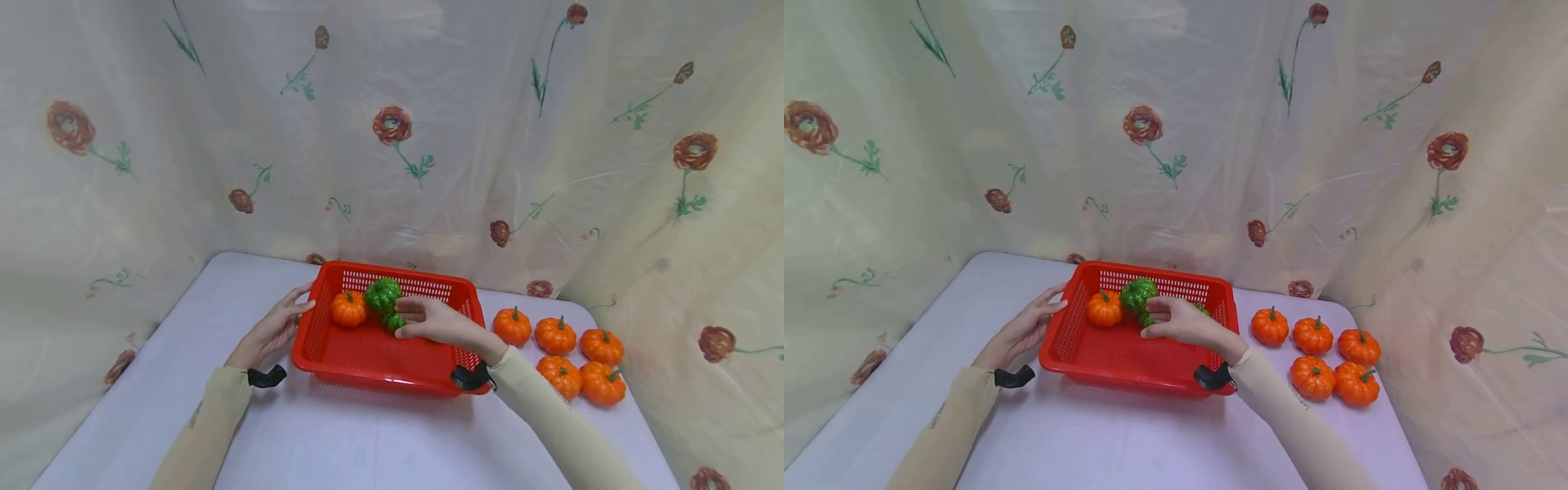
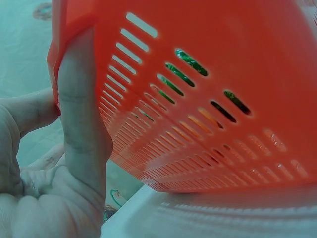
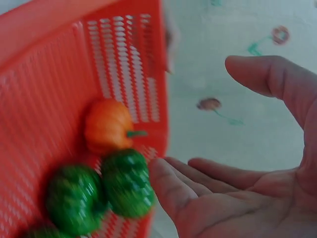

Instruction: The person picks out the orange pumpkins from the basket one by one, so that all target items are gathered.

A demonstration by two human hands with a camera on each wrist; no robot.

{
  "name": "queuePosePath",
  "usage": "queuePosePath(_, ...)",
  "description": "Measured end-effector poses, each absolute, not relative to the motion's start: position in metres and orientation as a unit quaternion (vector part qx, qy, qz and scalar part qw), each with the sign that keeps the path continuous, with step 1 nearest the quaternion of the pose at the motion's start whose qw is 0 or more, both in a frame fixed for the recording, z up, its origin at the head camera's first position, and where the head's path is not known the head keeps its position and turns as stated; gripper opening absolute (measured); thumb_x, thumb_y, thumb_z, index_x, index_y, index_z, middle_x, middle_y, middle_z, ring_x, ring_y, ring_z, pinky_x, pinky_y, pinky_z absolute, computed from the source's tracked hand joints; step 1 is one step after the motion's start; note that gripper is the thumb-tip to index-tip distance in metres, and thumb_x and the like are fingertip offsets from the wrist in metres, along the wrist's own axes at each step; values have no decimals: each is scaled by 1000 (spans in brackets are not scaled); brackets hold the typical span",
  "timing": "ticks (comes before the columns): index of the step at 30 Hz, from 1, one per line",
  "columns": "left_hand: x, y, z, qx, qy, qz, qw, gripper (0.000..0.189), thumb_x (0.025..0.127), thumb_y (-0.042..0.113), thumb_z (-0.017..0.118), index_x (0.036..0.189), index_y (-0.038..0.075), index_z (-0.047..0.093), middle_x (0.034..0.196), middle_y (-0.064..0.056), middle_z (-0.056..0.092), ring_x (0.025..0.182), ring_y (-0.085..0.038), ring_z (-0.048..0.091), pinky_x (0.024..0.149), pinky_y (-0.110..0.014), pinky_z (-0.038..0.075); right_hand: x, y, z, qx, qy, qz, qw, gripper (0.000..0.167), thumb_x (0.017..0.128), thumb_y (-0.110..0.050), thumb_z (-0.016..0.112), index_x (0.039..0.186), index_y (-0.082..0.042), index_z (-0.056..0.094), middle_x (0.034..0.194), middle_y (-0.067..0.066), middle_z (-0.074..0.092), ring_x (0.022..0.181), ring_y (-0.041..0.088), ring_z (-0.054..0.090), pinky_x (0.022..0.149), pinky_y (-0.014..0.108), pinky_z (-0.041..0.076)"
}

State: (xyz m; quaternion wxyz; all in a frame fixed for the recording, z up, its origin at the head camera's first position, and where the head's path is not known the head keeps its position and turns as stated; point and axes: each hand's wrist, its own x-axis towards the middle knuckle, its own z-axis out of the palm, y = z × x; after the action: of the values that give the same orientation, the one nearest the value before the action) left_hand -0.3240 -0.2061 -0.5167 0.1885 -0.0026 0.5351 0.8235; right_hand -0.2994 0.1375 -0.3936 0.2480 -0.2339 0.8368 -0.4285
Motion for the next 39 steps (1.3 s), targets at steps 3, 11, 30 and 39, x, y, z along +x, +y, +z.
queuePosePath(3,-324,-207,-517,-1,533,825,189,66,96,24,59,152,33,25,153,-10,36,127,-33,53,89,-36,55,-303,117,-405,-226,832,-432,265,75,85,-29,73,147,-5,37,146,10,48,136,29,44,110,41,43)
queuePosePath(11,-325,-206,-518,-2,532,826,188,63,97,21,59,151,33,28,151,-11,38,124,-31,55,88,-36,56,-313,81,-425,-208,837,-410,298,92,81,-35,76,152,-5,26,155,12,35,142,25,36,115,41,35)
queuePosePath(30,-325,-208,-515,-8,529,828,185,64,95,22,61,150,33,30,151,-8,38,128,-34,52,88,-38,56,-351,50,-438,-163,849,-412,287,88,83,-25,74,151,-2,25,156,15,31,142,29,32,120,44,25)
queuePosePath(39,-326,-207,-518,-11,533,825,186,63,95,22,61,149,34,32,150,-9,40,126,-34,53,88,-37,56,-362,34,-454,-172,866,-387,266,75,82,-24,74,143,1,37,132,14,52,112,24,51,108,40,40)
